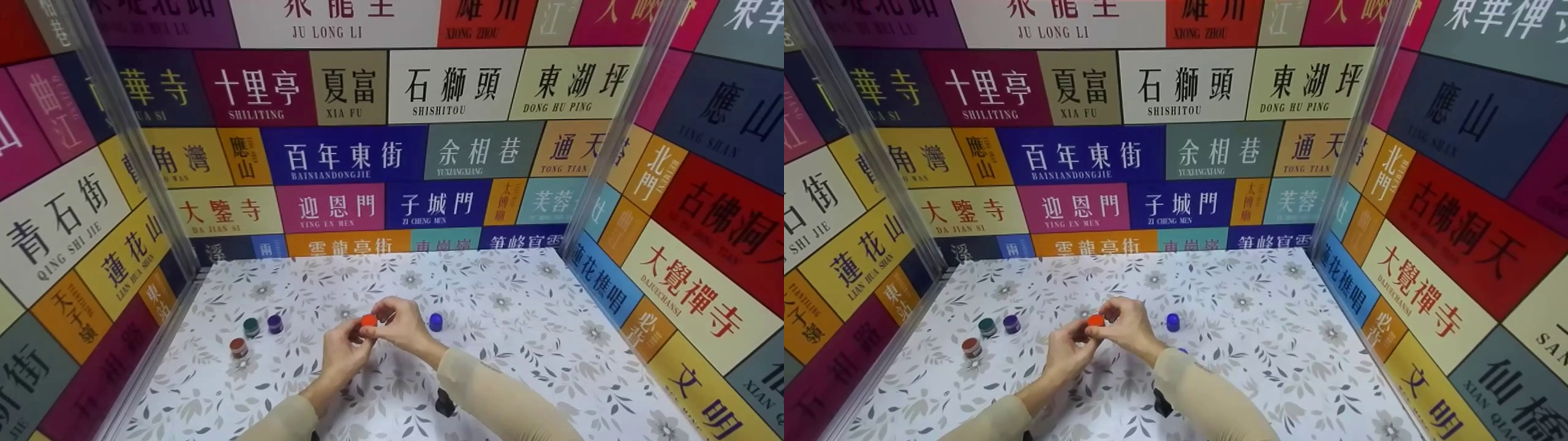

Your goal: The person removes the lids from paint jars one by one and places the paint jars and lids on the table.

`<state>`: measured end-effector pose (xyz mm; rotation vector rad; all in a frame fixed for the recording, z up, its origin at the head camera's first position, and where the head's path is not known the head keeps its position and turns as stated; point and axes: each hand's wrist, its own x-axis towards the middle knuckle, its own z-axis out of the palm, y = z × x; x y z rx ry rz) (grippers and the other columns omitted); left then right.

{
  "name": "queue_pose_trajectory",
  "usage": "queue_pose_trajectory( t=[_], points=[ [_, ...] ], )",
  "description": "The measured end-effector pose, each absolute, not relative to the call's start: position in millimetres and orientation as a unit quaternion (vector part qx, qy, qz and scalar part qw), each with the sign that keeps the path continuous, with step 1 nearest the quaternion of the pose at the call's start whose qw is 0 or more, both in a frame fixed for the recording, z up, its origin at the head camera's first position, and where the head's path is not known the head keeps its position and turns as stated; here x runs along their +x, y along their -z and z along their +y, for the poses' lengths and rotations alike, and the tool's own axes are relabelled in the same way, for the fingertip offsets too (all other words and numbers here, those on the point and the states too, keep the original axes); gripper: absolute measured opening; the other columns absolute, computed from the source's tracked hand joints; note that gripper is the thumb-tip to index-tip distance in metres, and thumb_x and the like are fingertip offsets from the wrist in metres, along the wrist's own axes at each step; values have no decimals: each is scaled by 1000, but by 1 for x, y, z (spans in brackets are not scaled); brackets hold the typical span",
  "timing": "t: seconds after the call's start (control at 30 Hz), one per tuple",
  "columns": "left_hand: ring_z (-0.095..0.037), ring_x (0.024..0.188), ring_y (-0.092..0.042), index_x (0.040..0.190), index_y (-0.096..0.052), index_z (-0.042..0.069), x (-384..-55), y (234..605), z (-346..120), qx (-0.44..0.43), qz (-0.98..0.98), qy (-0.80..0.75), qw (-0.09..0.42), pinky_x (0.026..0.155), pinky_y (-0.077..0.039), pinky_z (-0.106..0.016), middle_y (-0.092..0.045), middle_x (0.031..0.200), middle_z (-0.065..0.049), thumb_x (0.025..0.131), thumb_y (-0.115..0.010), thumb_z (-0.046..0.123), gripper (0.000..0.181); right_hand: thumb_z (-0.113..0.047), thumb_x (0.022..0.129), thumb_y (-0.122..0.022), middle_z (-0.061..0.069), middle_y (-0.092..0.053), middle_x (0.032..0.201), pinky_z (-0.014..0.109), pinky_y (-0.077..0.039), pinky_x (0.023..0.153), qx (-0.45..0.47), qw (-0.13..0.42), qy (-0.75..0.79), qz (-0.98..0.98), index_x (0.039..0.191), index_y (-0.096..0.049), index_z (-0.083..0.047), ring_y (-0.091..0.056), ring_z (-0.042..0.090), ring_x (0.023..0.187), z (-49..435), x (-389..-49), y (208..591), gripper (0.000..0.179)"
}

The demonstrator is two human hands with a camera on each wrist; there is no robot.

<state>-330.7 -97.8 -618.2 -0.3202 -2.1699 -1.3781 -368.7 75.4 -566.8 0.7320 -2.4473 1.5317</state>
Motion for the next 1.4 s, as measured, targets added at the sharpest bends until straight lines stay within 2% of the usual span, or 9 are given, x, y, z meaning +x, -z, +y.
queue_pose_trajectory(
  t=[0.27, 0.47, 0.57, 0.73, 0.93, 1.1, 1.27, 1.4],
  points=[
    [-14, 73, -77, 108, -84, 3, -329, 619, -98, -124, -802, 514, 277, 71, -70, -47, -86, 93, -11, 86, -85, 2, 23, -23, 81, -101, 21, -79, 92, 19, -52, 70, 252, 80, -498, -826, 100, -84, -9, -61, 6, 76, 76, -368, 565, 29],
    [-17, 74, -79, 109, -83, 1, -329, 622, -99, -136, -801, 515, 273, 71, -70, -48, -85, 90, -12, 86, -88, 2, 24, -14, 80, -96, 14, -78, 91, 20, -55, 73, 283, 88, -486, -822, 103, -87, -8, -67, 17, 80, 76, -369, 565, 25],
    [-17, 75, -79, 109, -83, 2, -329, 622, -98, -138, -802, 516, 268, 71, -70, -48, -84, 89, -12, 86, -88, 4, 24, -9, 77, -92, 12, -79, 92, 25, -62, 75, 296, 89, -485, -818, 104, -87, -7, -73, 23, 84, 76, -369, 565, 27],
    [-18, 75, -79, 109, -83, 2, -330, 623, -97, -146, -799, 518, 270, 70, -70, -47, -84, 89, -11, 87, -87, 4, 23, -4, 77, -86, 12, -79, 95, 38, -68, 79, 308, 83, -485, -814, 105, -88, -7, -75, 22, 90, 76, -368, 564, 29],
    [-19, 74, -80, 110, -83, 1, -331, 624, -96, -157, -799, 513, 273, 69, -70, -45, -85, 89, -11, 86, -85, 2, 24, -1, 77, -82, 15, -79, 97, 46, -69, 80, 323, 79, -489, -806, 107, -88, -5, -72, 17, 91, 78, -371, 566, 31],
    [-17, 74, -80, 111, -83, 0, -331, 623, -96, -164, -803, 502, 277, 68, -69, -46, -85, 90, -12, 86, -84, 1, 26, -2, 77, -80, 16, -78, 97, 46, -69, 79, 332, 78, -485, -805, 108, -88, -5, -69, 11, 90, 80, -373, 568, 32],
    [-16, 75, -80, 111, -84, 0, -330, 622, -95, -156, -802, 506, 276, 68, -69, -48, -86, 89, -11, 86, -85, 2, 26, -2, 77, -79, 17, -79, 98, 53, -69, 78, 336, 82, -490, -800, 109, -87, -4, -72, 16, 90, 81, -372, 567, 33],
    [-16, 76, -80, 111, -84, 2, -328, 620, -93, -141, -803, 512, 270, 69, -70, -43, -86, 90, -11, 87, -87, 4, 25, -6, 80, -81, 16, -81, 101, 59, -69, 82, 323, 72, -497, -802, 119, -85, -4, -77, 21, 93, 83, -371, 566, 39]
  ],
)
